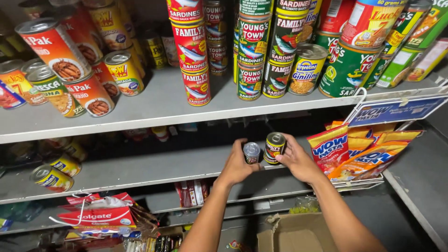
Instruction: Organizing and checking stock of canned goods on grocery store shelves.
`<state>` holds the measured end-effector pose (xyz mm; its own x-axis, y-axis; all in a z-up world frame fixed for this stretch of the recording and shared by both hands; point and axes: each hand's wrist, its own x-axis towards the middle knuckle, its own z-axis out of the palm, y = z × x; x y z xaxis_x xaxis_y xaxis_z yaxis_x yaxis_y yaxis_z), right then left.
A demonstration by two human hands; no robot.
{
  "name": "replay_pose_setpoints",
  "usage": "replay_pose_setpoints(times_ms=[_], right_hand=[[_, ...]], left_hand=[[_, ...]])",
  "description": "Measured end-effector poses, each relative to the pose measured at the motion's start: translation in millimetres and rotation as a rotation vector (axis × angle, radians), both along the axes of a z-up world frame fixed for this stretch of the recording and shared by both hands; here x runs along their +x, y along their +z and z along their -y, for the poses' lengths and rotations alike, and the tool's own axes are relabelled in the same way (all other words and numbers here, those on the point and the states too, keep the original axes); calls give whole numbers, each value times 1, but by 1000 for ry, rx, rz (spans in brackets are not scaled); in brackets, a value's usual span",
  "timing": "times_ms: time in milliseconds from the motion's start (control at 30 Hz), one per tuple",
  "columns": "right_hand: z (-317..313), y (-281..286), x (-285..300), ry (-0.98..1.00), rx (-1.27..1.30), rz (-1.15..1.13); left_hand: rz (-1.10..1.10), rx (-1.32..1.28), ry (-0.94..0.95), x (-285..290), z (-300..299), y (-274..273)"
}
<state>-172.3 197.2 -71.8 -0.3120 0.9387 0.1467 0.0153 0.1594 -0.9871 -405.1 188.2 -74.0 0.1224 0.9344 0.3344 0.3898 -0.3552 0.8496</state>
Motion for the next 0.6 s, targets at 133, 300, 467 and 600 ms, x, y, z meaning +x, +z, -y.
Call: replay_pose_setpoints(times_ms=[133, 300, 467, 600], right_hand=[[-17, -29, 8, 50, -59, 31], [-23, -18, -5, 59, -141, 120], [-30, -24, -9, 19, -94, 215], [-38, -29, -6, 149, -94, 65]], left_hand=[[-17, -88, -10, 2, -1, -10], [9, -114, 10, 3, 3, -3], [7, -101, 23, 1, 9, -6], [4, -95, 29, 2, 6, 2]])
